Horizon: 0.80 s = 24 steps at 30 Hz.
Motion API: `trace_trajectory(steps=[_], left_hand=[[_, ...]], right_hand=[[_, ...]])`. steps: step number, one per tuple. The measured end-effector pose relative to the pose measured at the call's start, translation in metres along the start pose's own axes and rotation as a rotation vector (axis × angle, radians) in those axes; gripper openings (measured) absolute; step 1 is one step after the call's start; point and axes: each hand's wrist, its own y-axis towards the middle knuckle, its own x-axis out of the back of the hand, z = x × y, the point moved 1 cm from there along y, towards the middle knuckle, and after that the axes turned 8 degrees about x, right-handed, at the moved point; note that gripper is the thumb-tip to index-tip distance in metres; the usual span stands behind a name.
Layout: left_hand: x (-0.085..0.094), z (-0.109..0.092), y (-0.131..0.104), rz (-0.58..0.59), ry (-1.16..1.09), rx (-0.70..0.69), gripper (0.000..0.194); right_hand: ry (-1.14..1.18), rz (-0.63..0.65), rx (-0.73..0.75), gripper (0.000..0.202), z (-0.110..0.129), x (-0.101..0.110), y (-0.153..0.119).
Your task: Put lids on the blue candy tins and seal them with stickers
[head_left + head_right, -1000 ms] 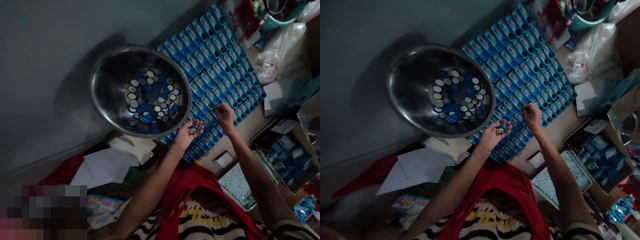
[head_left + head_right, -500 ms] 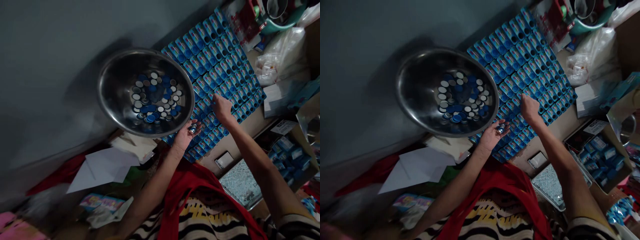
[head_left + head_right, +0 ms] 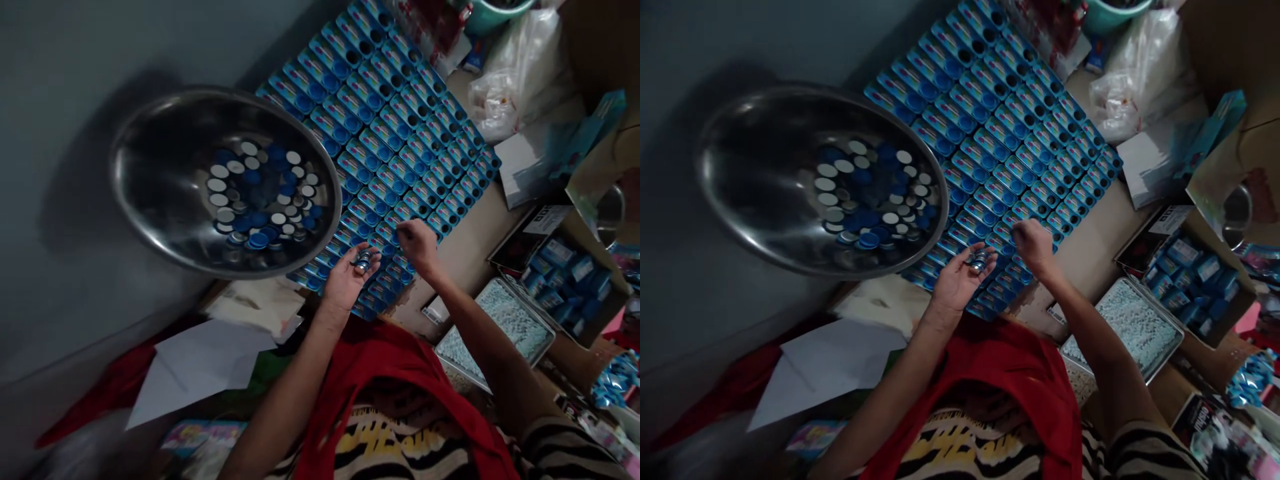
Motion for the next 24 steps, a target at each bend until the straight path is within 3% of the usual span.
trace_trajectory(steps=[4, 6, 10, 13, 17, 21, 24], left_hand=[[-0.022, 0.004, 0.002, 0.085, 0.003, 0.045, 0.025], [-0.031, 0.002, 0.006, 0.11, 0.012, 0.044, 0.026], [-0.039, -0.007, 0.017, 0.087, 0.093, -0.001, 0.028], [-0.041, -0.019, 0.021, 0.054, 0.184, -0.094, 0.032], [-0.046, -0.033, 0.024, 0.105, 0.202, -0.068, 0.038], [-0.053, -0.039, 0.031, 0.131, 0.131, -0.022, 0.034], [-0.058, -0.037, 0.036, 0.123, 0.087, -0.019, 0.032]], right_hand=[[0.205, -0.216, -0.283, 0.026, -0.047, 0.063, -0.008], [0.288, -0.243, -0.36, 0.027, -0.059, 0.076, -0.006], [0.071, -0.084, -0.207, 0.017, -0.043, 0.057, 0.01], [-0.185, -0.057, -0.136, 0.018, -0.027, 0.047, 0.03], [-0.275, -0.037, -0.14, 0.022, -0.023, 0.057, 0.047], [-0.372, 0.19, -0.159, 0.018, -0.012, 0.05, 0.044], [-0.521, 0.273, -0.205, 0.017, 0.001, 0.039, 0.044]])
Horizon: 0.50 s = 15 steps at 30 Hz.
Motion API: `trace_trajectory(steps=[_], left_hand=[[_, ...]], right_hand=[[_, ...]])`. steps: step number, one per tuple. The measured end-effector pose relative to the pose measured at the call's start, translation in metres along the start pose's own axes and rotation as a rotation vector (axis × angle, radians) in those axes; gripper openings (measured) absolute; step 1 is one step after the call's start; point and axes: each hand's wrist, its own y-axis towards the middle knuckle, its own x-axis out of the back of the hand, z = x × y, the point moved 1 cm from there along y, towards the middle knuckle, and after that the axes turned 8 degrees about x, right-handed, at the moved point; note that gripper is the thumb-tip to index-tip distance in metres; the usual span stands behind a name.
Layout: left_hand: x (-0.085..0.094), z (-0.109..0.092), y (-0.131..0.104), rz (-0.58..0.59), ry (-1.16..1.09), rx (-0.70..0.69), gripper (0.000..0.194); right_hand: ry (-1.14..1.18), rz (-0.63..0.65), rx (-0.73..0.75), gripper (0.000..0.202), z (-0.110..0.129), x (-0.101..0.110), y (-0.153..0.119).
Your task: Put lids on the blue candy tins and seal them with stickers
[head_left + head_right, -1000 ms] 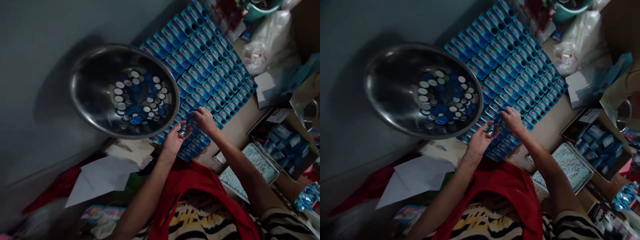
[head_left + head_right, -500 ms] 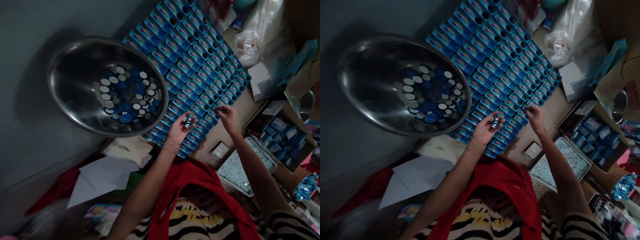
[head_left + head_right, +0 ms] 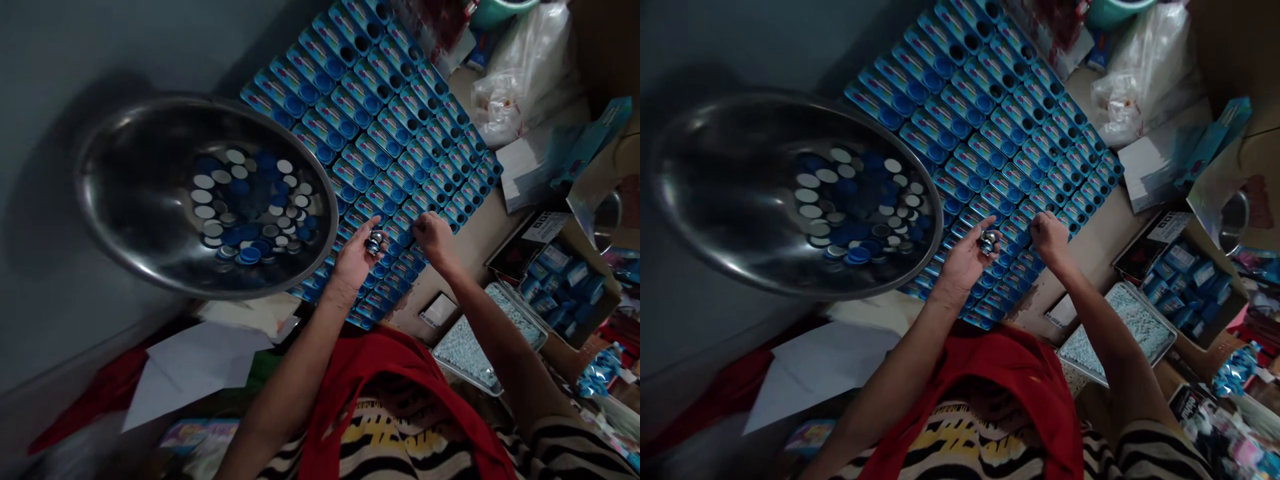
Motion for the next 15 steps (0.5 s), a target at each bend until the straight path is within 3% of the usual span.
trace_trajectory(steps=[9, 12, 15], left_hand=[[-0.014, 0.006, 0.016, 0.008, 0.082, 0.0, 0.055], [-0.017, 0.004, 0.014, 0.004, 0.11, 0.053, 0.055], [-0.016, 0.007, 0.013, 0.002, 0.165, 0.062, 0.054]], right_hand=[[-0.09, 0.147, -0.057, 0.031, 0.005, 0.017, 0.032], [0.011, 0.078, 0.03, 0.022, 0.009, 0.023, 0.022], [0.378, -0.068, 0.106, 0.013, 0.013, 0.025, 0.001]])
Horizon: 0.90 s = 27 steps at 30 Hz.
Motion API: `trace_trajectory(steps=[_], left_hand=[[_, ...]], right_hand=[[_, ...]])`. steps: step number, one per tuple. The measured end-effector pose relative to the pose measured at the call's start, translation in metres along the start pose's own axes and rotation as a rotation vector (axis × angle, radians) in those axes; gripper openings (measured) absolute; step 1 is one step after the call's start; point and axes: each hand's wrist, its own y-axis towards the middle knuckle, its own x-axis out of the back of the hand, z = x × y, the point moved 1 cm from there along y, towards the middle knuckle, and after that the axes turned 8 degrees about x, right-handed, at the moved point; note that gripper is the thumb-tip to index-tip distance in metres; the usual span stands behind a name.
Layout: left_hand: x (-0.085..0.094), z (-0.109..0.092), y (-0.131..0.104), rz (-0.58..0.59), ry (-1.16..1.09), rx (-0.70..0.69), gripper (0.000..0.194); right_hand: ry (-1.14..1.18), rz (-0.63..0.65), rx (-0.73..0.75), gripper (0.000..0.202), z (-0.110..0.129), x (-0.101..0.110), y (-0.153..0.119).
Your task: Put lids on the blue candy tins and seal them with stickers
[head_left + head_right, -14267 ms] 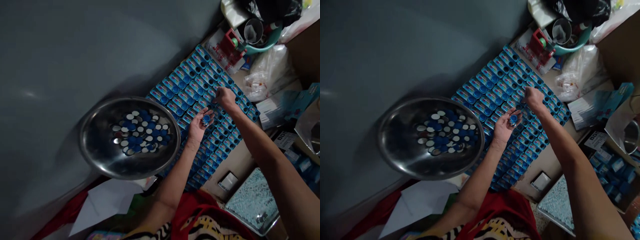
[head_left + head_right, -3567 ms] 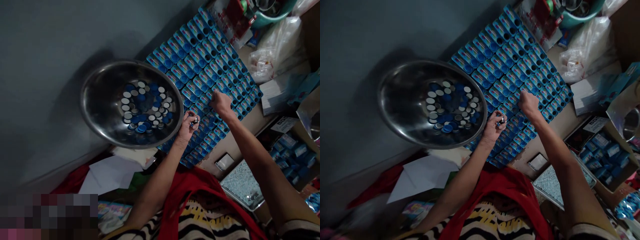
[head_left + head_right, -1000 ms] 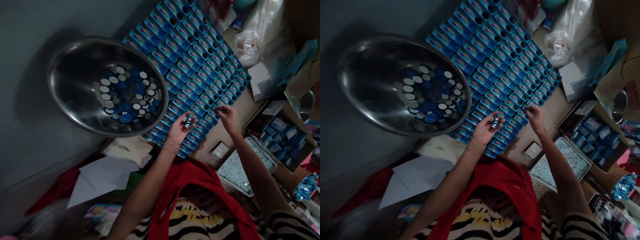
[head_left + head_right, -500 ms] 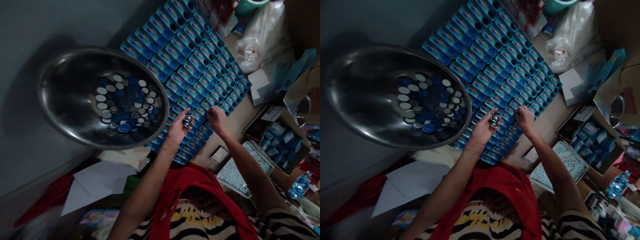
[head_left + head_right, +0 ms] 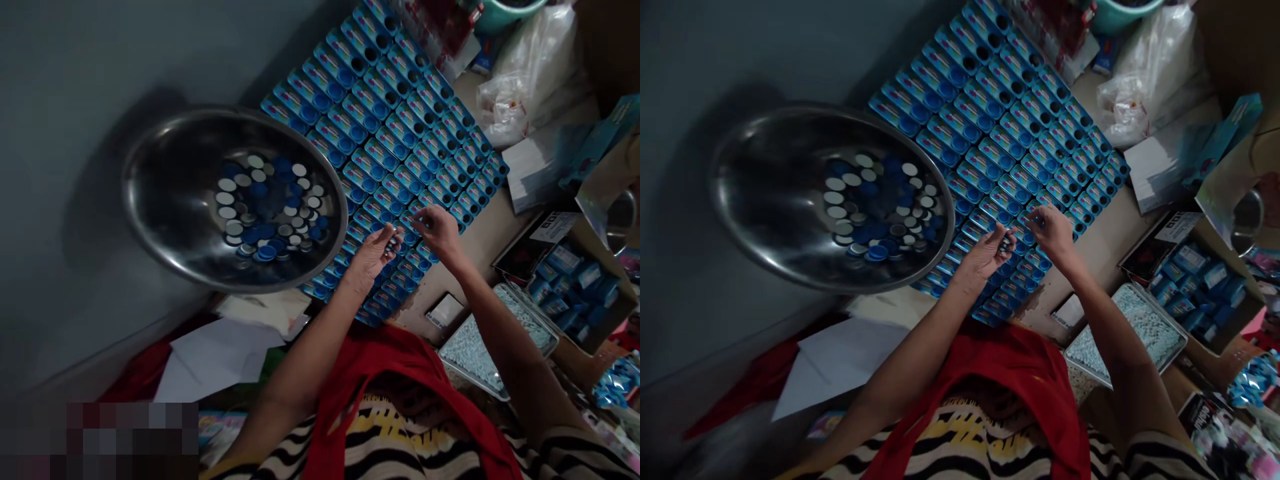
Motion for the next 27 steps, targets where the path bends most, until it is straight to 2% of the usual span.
trace_trajectory(steps=[2, 5, 7, 8, 11, 13, 16, 18, 23, 27], left_hand=[[-0.003, 0.006, 0.0, -0.043, 0.099, -0.111, 0.048], [-0.015, 0.018, -0.003, -0.12, 0.368, -0.38, 0.035], [-0.026, 0.026, -0.005, -0.136, 0.528, -0.473, 0.032], [-0.03, 0.029, -0.006, -0.133, 0.575, -0.479, 0.037], [-0.036, 0.031, -0.005, -0.118, 0.536, -0.414, 0.063], [-0.032, 0.027, -0.003, -0.11, 0.382, -0.303, 0.056], [-0.021, 0.012, 0.002, -0.052, 0.104, -0.13, 0.037], [-0.014, 0.001, 0.005, 0.015, -0.028, -0.056, 0.034], [-0.005, -0.014, 0.012, 0.117, -0.14, 0.038, 0.036], [-0.004, -0.012, 0.016, 0.122, -0.076, 0.019, 0.038]], right_hand=[[0.351, -0.005, -0.034, 0.03, 0.0, -0.003, -0.013], [0.821, 0.09, -0.162, 0.042, -0.01, -0.012, -0.028], [0.963, 0.121, -0.226, 0.046, -0.022, -0.017, -0.032], [0.965, 0.102, -0.244, 0.045, -0.029, -0.018, -0.032], [0.693, -0.121, -0.245, 0.032, -0.047, -0.014, -0.025], [0.362, -0.24, -0.212, 0.022, -0.052, -0.009, -0.015], [-0.055, -0.185, -0.156, 0.013, -0.046, -0.003, 0.003], [-0.202, -0.132, -0.126, 0.014, -0.04, -0.001, 0.013], [-0.288, -0.027, -0.121, 0.004, -0.044, 0.0, 0.024], [-0.318, -0.013, -0.225, 0.024, -0.06, 0.005, 0.031]])
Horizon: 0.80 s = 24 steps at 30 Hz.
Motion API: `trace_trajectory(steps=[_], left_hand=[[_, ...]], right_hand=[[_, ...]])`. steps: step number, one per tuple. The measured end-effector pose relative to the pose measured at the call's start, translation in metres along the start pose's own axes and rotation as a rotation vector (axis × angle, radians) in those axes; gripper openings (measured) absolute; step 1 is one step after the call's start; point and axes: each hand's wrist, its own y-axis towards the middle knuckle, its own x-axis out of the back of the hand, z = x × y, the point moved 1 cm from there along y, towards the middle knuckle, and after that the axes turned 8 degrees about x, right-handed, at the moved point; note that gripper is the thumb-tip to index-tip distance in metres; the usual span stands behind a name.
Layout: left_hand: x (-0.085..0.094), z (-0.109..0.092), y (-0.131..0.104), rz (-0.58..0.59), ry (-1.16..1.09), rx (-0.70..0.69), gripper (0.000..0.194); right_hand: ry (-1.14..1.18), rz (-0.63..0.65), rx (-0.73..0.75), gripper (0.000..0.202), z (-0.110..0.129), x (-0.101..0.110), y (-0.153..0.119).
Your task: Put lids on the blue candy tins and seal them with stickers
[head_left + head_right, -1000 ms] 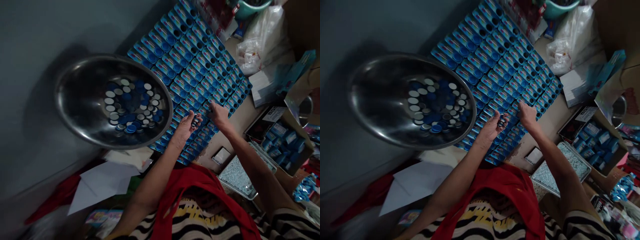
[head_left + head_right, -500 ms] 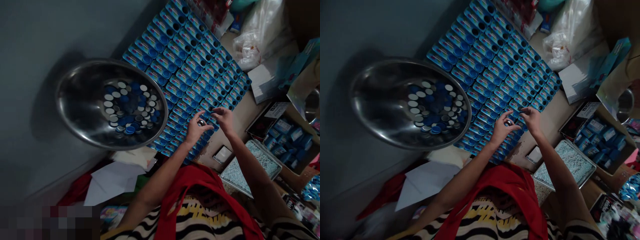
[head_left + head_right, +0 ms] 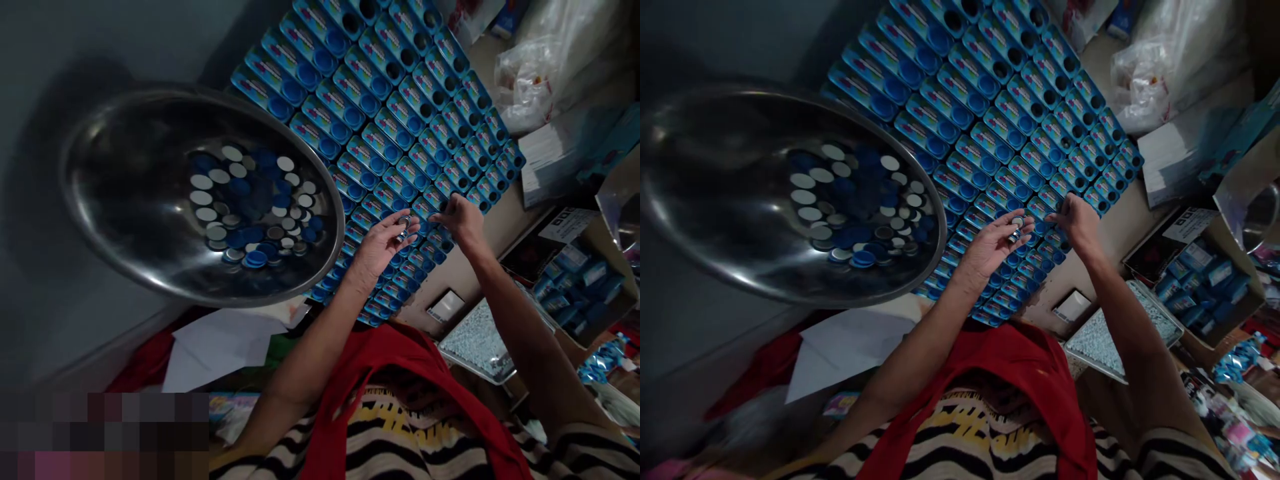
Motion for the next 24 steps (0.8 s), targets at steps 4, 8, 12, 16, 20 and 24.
trace_trajectory(steps=[4, 8, 12, 16, 20, 24], left_hand=[[-0.008, 0.009, 0.001, -0.007, 0.108, -0.004, 0.038], [-0.02, 0.016, -0.005, -0.049, 0.212, -0.039, 0.036], [-0.019, 0.019, -0.011, -0.133, 0.228, -0.081, 0.033], [-0.012, 0.019, -0.012, -0.186, 0.187, -0.087, 0.026], [-0.007, 0.017, -0.013, -0.178, 0.177, -0.088, 0.024], [-0.001, 0.01, -0.011, -0.184, 0.164, -0.083, 0.026]], right_hand=[[-0.071, 0.077, -0.003, 0.033, -0.004, 0.006, 0.011], [-0.06, 0.125, 0.036, 0.026, -0.001, 0.012, 0.017], [-0.032, 0.073, 0.087, 0.017, -0.002, 0.011, 0.007], [-0.056, 0.064, 0.34, 0.026, -0.001, 0.01, -0.013], [-0.171, 0.135, 0.553, 0.037, 0.003, 0.011, -0.019], [-0.18, 0.178, 0.603, 0.028, 0.005, 0.013, -0.001]])
